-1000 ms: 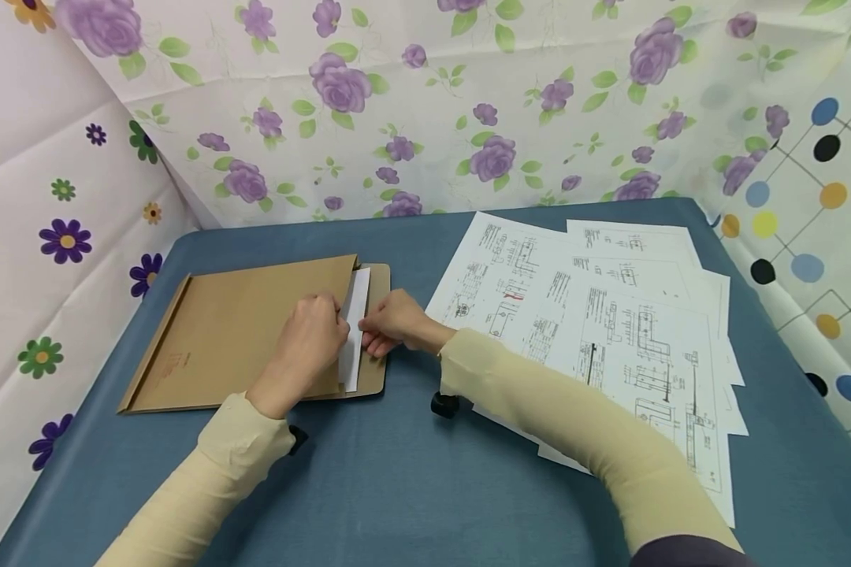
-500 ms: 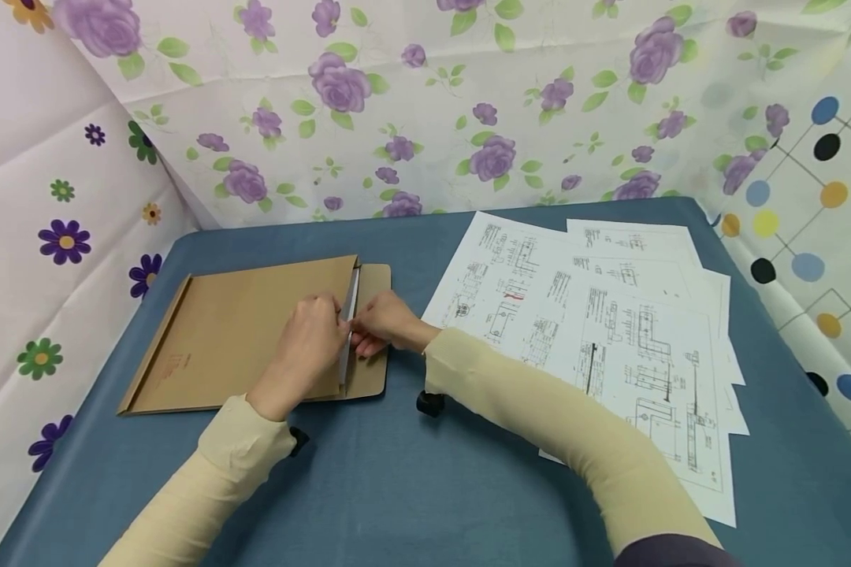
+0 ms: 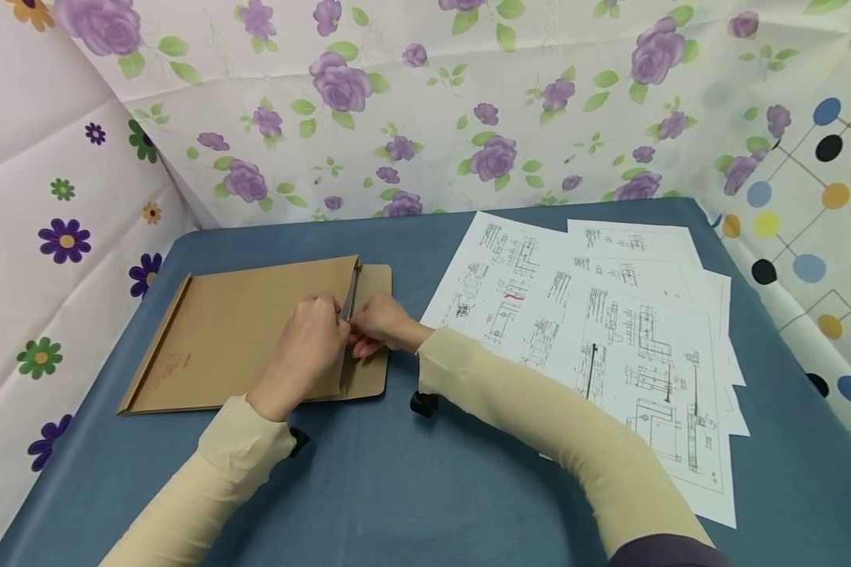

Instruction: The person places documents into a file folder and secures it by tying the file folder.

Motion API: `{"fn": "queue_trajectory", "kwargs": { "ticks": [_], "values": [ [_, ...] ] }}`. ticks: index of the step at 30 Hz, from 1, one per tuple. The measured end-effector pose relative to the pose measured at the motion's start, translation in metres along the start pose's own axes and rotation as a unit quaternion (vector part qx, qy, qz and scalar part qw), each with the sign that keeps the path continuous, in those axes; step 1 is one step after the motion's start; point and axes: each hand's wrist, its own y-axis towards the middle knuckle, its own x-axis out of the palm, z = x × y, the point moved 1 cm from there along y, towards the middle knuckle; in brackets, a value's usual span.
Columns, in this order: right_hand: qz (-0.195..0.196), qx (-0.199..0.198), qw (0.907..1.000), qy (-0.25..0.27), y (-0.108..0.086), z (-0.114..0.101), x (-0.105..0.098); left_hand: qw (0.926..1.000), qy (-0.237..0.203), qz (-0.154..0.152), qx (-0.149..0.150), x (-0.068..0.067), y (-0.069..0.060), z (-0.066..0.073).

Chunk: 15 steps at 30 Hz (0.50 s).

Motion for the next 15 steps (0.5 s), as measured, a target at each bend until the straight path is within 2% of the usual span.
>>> {"fn": "queue_trajectory", "kwargs": {
  "ticks": [15],
  "values": [
    [0.005,-0.003,1.0,0.003,0.0037,0.0034,0.0052,1.0,-0.002,-0.005,0.003,-0.0011,-0.001,0.0008]
  ]
}}
